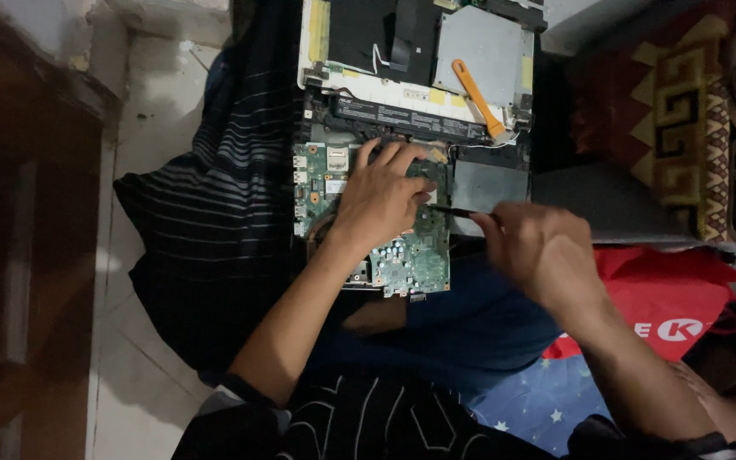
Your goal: The person sits on the floor and uses a screwdriver and a plastic pry tool to work on the motherboard of a disassembled laptop. They repeatedly loosen and tighten screws on the circuit board and occasionally use the pry tool to adjust components.
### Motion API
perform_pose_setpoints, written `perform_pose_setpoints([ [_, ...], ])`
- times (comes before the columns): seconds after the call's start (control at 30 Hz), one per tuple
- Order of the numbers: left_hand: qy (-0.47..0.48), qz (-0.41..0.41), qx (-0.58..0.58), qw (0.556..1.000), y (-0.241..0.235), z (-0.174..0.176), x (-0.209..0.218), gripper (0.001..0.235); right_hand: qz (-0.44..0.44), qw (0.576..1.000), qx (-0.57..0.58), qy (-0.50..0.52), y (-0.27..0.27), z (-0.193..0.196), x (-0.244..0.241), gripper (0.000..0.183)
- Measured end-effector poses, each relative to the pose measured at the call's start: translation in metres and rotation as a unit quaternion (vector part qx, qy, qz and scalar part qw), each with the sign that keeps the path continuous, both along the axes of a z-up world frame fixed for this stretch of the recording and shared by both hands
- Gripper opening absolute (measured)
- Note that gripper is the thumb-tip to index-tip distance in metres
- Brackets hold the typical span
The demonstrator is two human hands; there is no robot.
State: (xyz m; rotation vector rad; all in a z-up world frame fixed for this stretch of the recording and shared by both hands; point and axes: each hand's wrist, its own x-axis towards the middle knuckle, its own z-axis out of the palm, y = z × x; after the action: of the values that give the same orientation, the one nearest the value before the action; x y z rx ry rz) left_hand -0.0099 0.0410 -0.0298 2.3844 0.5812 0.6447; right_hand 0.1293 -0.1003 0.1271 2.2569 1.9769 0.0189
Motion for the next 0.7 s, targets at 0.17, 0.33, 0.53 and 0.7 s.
perform_pose_setpoints([
  [0.17,-0.004,0.001,-0.006,1.000,0.000,0.013,-0.004,0.011,0.089,0.996,-0.004,0.021,0.011,-0.014,0.011,0.032],
  [0.33,-0.002,0.004,-0.003,1.000,0.000,0.009,-0.002,0.012,0.264,0.963,0.001,-0.055,0.013,-0.023,0.027,0.030],
  [0.53,0.011,0.000,-0.004,1.000,0.001,0.005,-0.001,0.008,-0.043,0.987,-0.156,0.011,0.029,-0.006,0.027,0.049],
  [0.7,0.018,0.005,0.008,1.000,0.000,0.016,-0.005,0.011,0.174,0.972,-0.116,-0.108,0.023,-0.032,0.034,0.031],
])
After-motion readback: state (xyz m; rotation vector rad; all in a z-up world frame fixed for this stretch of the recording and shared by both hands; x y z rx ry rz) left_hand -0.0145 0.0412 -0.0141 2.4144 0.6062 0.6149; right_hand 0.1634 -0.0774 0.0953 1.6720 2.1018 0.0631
